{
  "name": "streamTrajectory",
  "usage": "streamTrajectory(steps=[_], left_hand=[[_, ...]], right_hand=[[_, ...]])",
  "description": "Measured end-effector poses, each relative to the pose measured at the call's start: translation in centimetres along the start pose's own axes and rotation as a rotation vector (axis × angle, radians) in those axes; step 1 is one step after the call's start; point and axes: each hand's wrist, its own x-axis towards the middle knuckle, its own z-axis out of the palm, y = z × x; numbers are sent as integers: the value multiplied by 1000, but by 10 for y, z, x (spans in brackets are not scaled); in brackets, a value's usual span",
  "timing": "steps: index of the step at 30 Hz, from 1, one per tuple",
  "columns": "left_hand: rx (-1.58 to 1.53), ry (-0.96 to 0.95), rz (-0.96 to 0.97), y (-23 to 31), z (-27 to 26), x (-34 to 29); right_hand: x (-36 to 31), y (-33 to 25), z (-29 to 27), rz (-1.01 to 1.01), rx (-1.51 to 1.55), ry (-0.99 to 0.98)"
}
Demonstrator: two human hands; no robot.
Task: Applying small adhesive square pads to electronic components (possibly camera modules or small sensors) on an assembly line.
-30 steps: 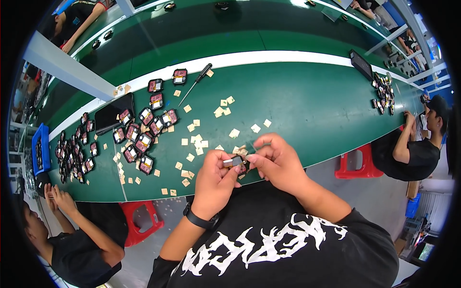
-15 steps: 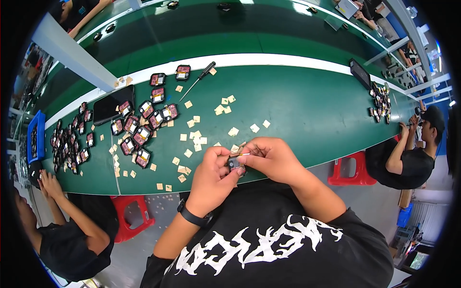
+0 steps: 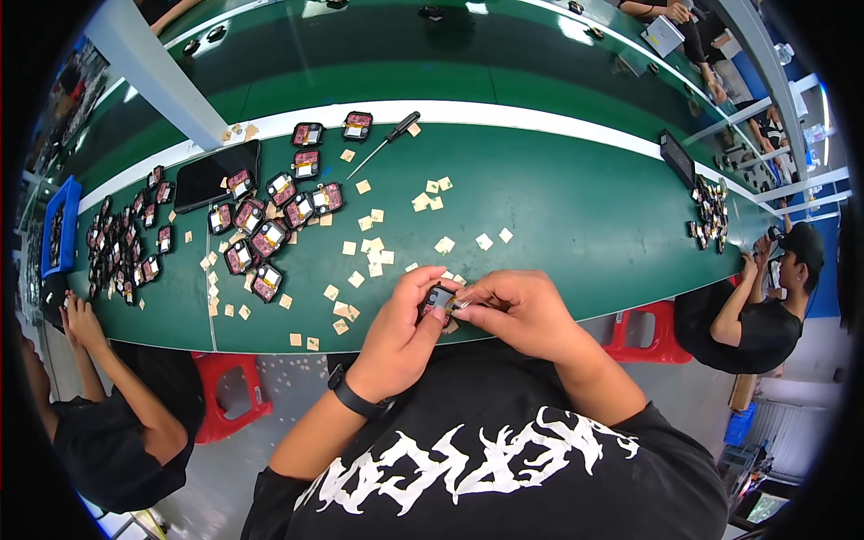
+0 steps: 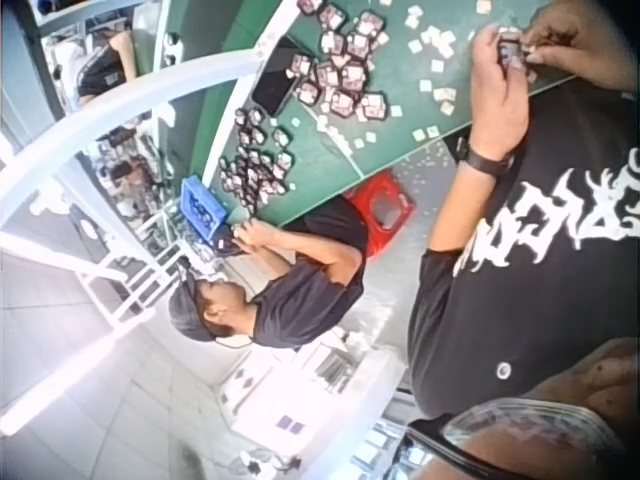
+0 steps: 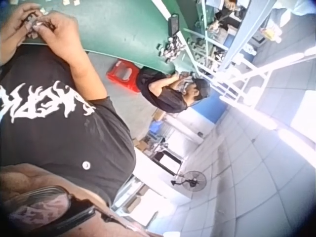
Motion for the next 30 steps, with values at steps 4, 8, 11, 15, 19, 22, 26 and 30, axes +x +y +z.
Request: streamTrajectory(steps=[4, 8, 11, 15, 19, 22, 26, 30], left_hand=[[287, 25, 169, -11, -1, -2], [407, 70, 298, -15, 2, -3], [385, 78, 284, -15, 2, -4], [393, 79, 242, -10, 5, -4], [334, 93, 204, -9, 7, -3], [336, 95, 204, -8, 7, -2], [260, 70, 219, -10, 8, -1], [196, 72, 200, -8, 8, -2]], right_hand=[[-1, -4, 7, -6, -19, 37], [-2, -1, 16, 70, 137, 58], [-2, -5, 18, 170, 172, 44], [-6, -4, 24, 231, 241, 87], [-8, -5, 22, 264, 182, 69], [-12, 4, 26, 165, 121, 112], [-11, 1, 30, 78, -7, 134], [-12, 9, 34, 98, 42, 127]])
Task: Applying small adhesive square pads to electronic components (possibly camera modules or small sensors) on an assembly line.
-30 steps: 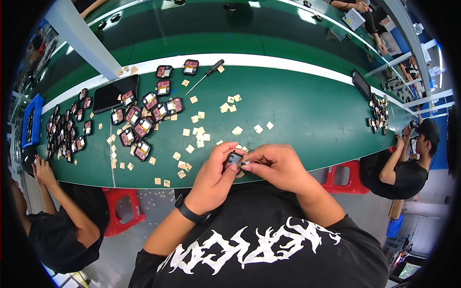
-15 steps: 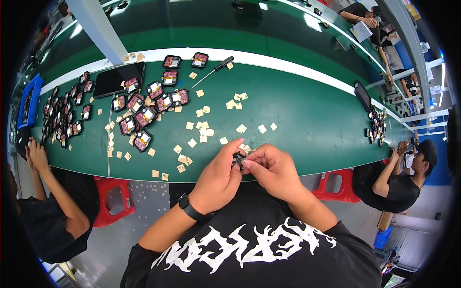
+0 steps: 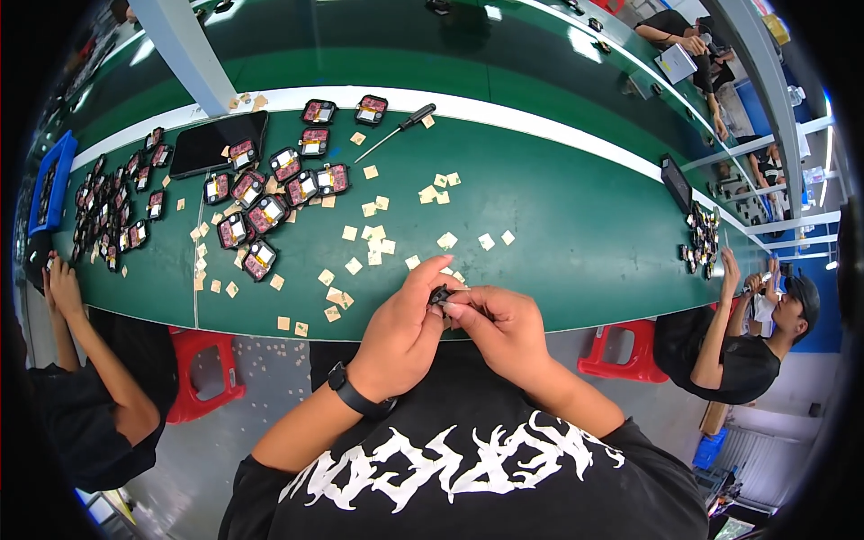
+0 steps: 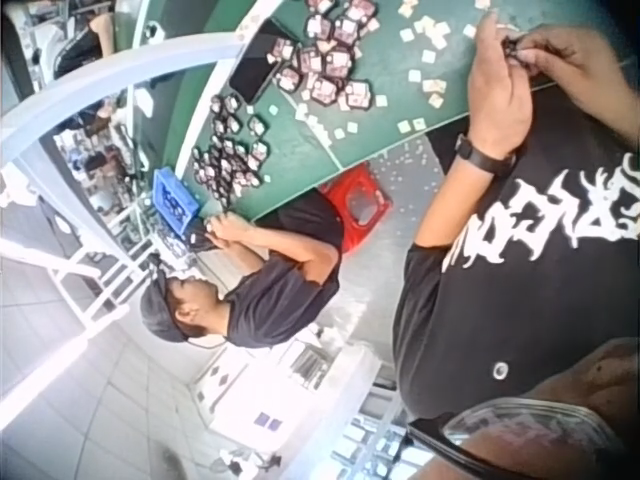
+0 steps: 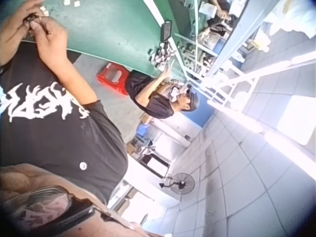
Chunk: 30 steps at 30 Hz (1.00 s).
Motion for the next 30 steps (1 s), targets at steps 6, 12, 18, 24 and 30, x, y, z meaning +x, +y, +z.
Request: streamTrajectory(steps=[6, 12, 18, 24, 30], left_hand=[[76, 6, 14, -3, 3, -1], [113, 17, 19, -2, 1, -1], [95, -17, 17, -2, -1, -2], [-10, 26, 30, -7, -6, -5], [-158, -47, 5, -9, -13, -7]], right_hand=[[-4, 1, 9, -17, 63, 95], [-4, -2, 10, -101, -57, 137], [-1, 3, 13, 16, 92, 101], [9, 0, 13, 180, 249, 64], [20, 11, 16, 151, 450, 109]])
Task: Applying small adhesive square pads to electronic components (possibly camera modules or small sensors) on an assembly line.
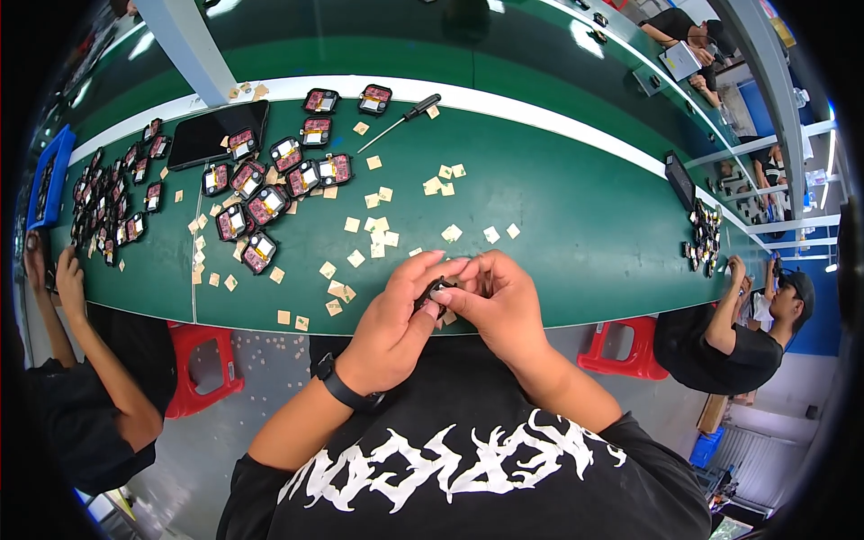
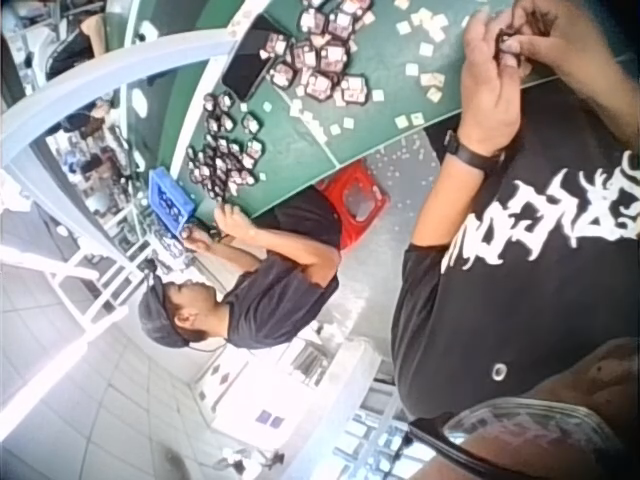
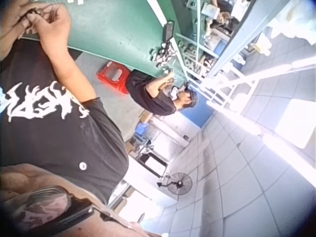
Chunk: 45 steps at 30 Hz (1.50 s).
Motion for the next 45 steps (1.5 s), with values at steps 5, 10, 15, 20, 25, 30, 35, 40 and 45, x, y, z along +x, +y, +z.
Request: streamTrajectory(steps=[5, 10, 15, 20, 25, 30, 35, 40, 45], left_hand=[[-60, -43, -105, 4, -10, -1], [-139, -1, -136, 8, -2, 2], [23, 114, -268, 8, 0, 3], [153, 152, -165, 10, 5, 6], [48, 111, -331, 17, 1, 9], [-110, 132, -419, 17, 1, 10], [-133, 128, -440, 15, 1, 10], [-208, 78, -413, 20, -2, 6], [25, 81, -313, 35, 11, 0]], right_hand=[[8, -9, -5, 110, -58, -116], [6, -20, -3, 187, -16, -166], [3, -15, -5, 146, 50, -149], [4, -6, -11, 121, 16, -118], [9, -4, -13, 168, 7, -197], [12, -11, -19, 187, 20, -261], [7, -22, -26, 197, 56, -281], [-12, -23, -44, 164, -69, -100], [-27, -31, -58, -36, -254, -15]])
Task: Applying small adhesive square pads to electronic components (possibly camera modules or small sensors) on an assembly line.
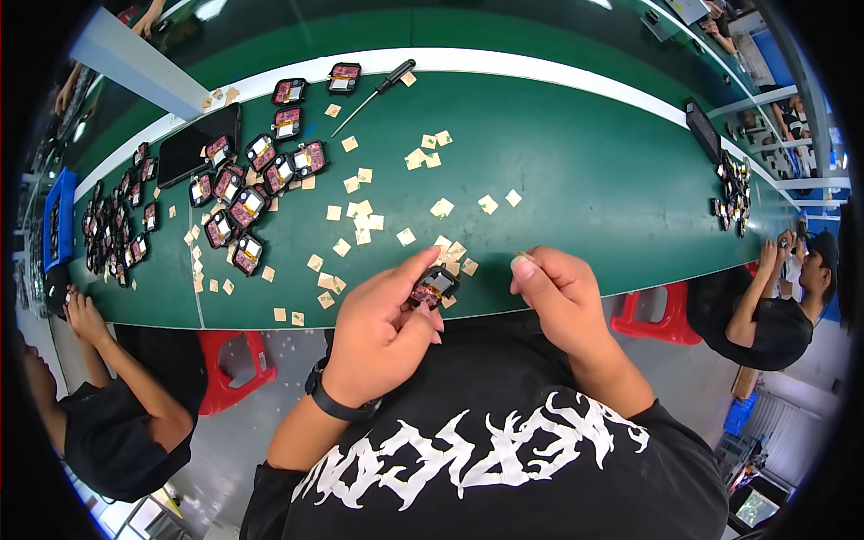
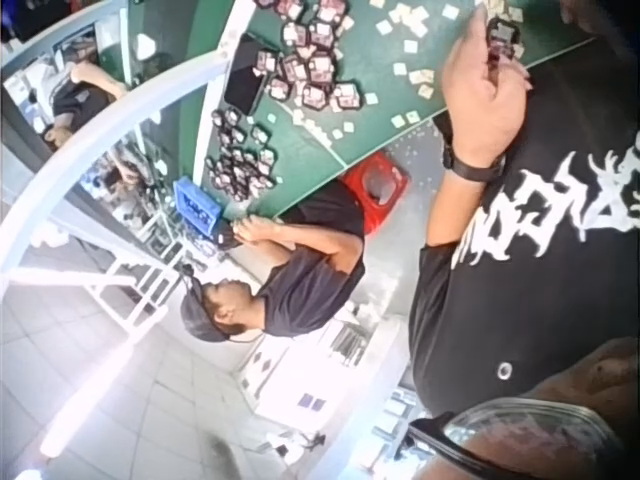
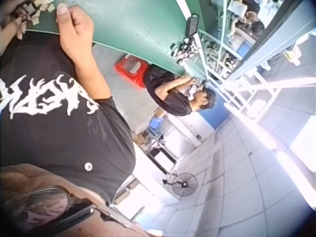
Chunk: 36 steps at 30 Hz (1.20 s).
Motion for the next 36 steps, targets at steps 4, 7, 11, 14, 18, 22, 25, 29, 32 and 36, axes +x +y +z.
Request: streamTrajectory(steps=[4, 7, 11, 14, 18, 22, 25, 29, 32, 36], left_hand=[[145, -14, 101, 13, 1, -2], [268, -18, 181, 16, -3, -6], [362, 36, 231, 18, -14, -11], [306, 202, 188, 18, -34, -19], [223, 643, 216, 0, -92, -34], [432, 969, 205, -2, -178, -56], [659, 1055, 164, -6, -235, -63], [953, 1057, 105, 5, -267, -51], [1337, 1142, 231, 15, -259, -34], [1304, 773, 406, 36, -208, -17]], right_hand=[[4, -6, 1, -123, -116, -31], [7, -2, 6, -154, -110, -94], [11, 2, 17, -216, -37, 1], [11, 9, 15, -210, 110, 47], [26, 0, 31, -218, -56, 89], [45, -10, 49, -195, -308, 43], [58, -16, 62, -239, -388, 46], [64, -13, 62, -237, -443, 68], [56, -13, 54, -243, -465, 151], [34, -8, 25, -243, -533, 292]])
